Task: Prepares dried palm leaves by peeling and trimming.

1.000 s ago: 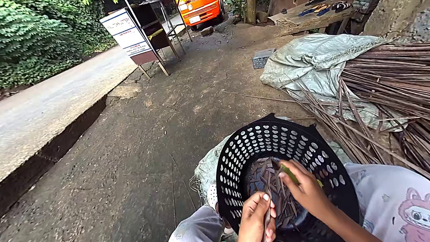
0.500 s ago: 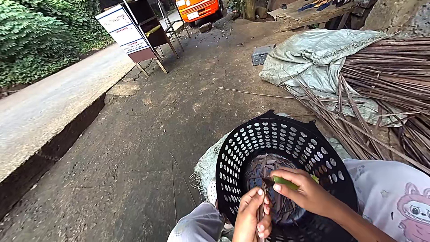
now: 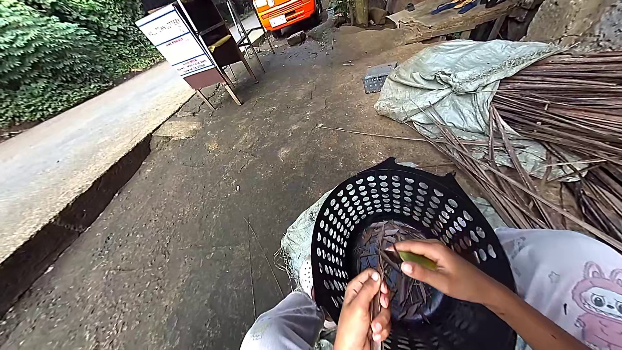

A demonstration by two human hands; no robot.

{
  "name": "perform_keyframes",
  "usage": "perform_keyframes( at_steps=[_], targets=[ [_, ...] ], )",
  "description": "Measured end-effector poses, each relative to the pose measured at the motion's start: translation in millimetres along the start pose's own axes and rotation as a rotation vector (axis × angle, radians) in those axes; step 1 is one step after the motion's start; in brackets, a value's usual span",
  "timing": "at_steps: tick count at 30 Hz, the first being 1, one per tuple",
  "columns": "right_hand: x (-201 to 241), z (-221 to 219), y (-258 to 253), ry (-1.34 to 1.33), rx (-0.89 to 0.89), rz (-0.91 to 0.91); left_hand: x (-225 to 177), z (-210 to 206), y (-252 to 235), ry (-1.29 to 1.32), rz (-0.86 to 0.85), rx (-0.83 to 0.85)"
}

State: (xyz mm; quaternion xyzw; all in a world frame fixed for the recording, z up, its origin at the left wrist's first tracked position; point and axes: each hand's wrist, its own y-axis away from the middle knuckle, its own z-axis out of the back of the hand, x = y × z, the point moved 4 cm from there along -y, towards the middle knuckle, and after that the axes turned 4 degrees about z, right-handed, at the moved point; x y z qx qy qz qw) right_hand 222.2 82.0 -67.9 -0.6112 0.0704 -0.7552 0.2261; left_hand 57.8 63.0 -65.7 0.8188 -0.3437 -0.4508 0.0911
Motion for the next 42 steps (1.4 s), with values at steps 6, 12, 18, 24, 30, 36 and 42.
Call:
perform_keyframes(
  at_steps=[6,12,18,24,30,36,42],
  targets=[
    [-6,-1,-4,0.115,-0.137,-0.125,-3,-4,6,-0.271,-0.133,-0.074],
    [-2,2,-5,-0.102,-0.072,-0.130,-7,-3,6,-0.511,-0.262,-0.175],
    [-5,-7,-7,-0.136,-0.002,-0.225,-8,-3,6,-0.674,-0.358,-0.203],
    [-9,2,-10,-0.017,-0.198,-0.341,-8,-3,5,-0.695,-0.345,-0.212],
    [-8,1,-10,-0.010,-0.279,-0.413,-8,-3,3,-0.707,-0.337,-0.211],
    [-11,14,-10,0.030,-0.454,-0.439,-8,-2,4,-0.691,-0.305,-0.223],
    [2,2,-3,-0.443,-0.220,-0.469,-10,-2,2,-0.661,-0.263,-0.237]
  ],
)
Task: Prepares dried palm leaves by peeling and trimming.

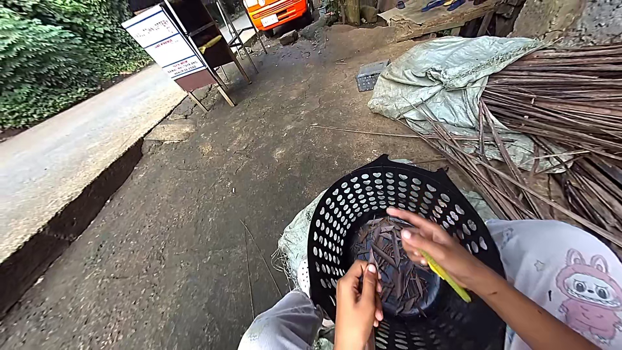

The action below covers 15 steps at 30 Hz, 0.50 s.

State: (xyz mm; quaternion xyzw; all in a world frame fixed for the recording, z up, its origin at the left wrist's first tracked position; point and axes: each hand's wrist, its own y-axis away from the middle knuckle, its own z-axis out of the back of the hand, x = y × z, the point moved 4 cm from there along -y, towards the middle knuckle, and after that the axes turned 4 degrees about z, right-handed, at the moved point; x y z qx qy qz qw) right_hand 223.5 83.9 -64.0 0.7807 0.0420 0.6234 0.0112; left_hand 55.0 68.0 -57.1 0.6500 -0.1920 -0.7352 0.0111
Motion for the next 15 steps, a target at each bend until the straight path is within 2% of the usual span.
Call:
perform_keyframes(
  at_steps=[3,6,12,15],
  targets=[
    [-13,-23,7,-0.110,0.174,-0.200,1,-3,0,0.005,0.008,0.018],
    [-19,-33,6,-0.097,0.082,-0.270,3,-7,2,-0.026,0.042,0.083],
    [-16,-12,-4,0.101,-0.189,-0.064,9,-4,8,-0.084,0.232,0.317],
    [-15,-2,-6,0.353,-0.109,0.207,6,0,9,-0.019,0.216,0.280]
  ],
)
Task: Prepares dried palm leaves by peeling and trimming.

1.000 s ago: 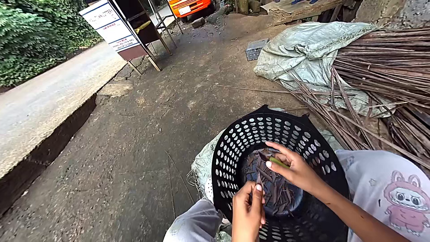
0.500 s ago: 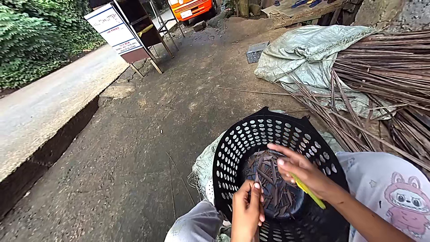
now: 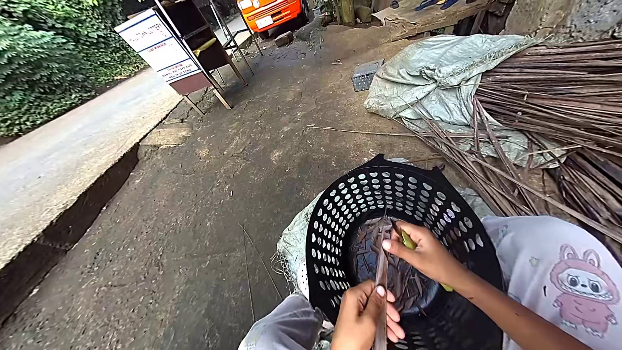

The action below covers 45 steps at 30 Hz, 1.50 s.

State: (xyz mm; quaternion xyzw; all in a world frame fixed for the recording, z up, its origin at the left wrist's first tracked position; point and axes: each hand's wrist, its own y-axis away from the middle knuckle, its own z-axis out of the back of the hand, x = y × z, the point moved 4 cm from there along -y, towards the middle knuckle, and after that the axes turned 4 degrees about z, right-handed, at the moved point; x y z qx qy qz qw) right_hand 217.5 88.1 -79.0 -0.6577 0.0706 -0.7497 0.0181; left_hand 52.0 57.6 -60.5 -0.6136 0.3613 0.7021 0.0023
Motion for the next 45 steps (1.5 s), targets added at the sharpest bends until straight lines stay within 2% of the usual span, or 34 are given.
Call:
perform_keyframes(
  at_steps=[5,9,15,21,24,34,36,38,41,45],
  targets=[
    [8,-2,4,0.301,0.249,0.433,-3,5,3,0.226,-0.061,0.006],
    [13,-12,10,0.340,0.267,0.543,-1,1,2,0.299,-0.058,0.104],
    [11,-8,0,0.280,0.120,0.466,3,-4,2,0.403,-0.039,0.212],
    [15,-6,0,0.175,0.196,0.466,8,-7,-1,0.582,-0.009,0.379],
    [17,-4,-1,0.219,0.129,0.431,8,-8,-4,0.627,-0.007,0.412],
    [4,-6,-1,0.453,-0.132,0.330,0,0,-2,0.491,0.025,0.195],
    [5,2,-7,0.461,-0.245,0.261,2,4,1,0.486,0.041,0.180],
    [8,12,-14,0.478,-0.282,0.232,4,5,4,0.483,0.063,0.146],
    [10,11,-11,0.425,-0.162,0.258,3,6,4,0.499,0.083,0.108],
    [11,-5,2,0.301,0.333,0.255,5,5,1,0.549,0.064,0.123]
  ],
)
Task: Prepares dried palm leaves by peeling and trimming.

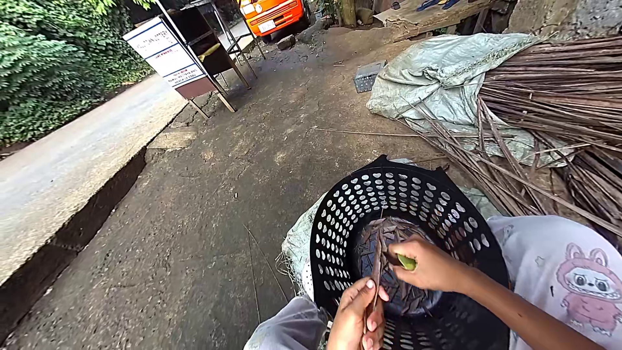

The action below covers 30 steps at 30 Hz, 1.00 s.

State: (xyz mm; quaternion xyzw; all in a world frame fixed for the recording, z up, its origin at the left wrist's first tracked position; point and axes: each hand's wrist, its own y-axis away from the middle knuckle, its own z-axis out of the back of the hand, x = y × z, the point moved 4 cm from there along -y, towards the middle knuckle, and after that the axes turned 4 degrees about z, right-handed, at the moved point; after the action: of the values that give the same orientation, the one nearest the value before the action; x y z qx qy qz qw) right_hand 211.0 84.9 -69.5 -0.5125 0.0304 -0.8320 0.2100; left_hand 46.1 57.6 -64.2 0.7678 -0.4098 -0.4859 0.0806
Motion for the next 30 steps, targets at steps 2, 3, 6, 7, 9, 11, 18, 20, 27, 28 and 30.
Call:
perform_keyframes(
  at_steps=[2,3,6,7,9,11,18,20,27,28,30],
  targets=[
    [0,-7,0,-0.034,0.145,-0.044,0,-2,0,0.002,-0.003,0.004],
    [0,-9,-1,-0.027,0.133,-0.061,-1,-3,0,-0.023,-0.011,-0.017],
    [-4,-2,-6,0.055,-0.133,-0.122,-3,-6,2,-0.174,-0.056,-0.103],
    [-5,3,-8,0.099,-0.192,-0.148,-4,-7,3,-0.213,-0.065,-0.124],
    [-6,9,-10,0.166,-0.220,-0.164,-4,-9,3,-0.245,-0.070,-0.136],
    [-4,5,-8,0.171,-0.203,-0.142,-4,-8,2,-0.246,-0.063,-0.132],
    [5,-3,-7,0.265,0.013,-0.067,-4,-6,2,-0.266,-0.095,-0.149],
    [1,4,-9,0.256,-0.069,-0.177,-4,-6,3,-0.269,-0.102,-0.153],
    [0,5,-5,-0.035,-0.063,-0.134,-3,-8,2,-0.208,-0.069,-0.129],
    [-1,0,-4,-0.111,-0.052,-0.123,-2,-8,1,-0.183,-0.066,-0.106],
    [-3,-5,-3,-0.261,-0.100,-0.149,-1,-7,0,-0.160,-0.070,-0.043]
  ],
)
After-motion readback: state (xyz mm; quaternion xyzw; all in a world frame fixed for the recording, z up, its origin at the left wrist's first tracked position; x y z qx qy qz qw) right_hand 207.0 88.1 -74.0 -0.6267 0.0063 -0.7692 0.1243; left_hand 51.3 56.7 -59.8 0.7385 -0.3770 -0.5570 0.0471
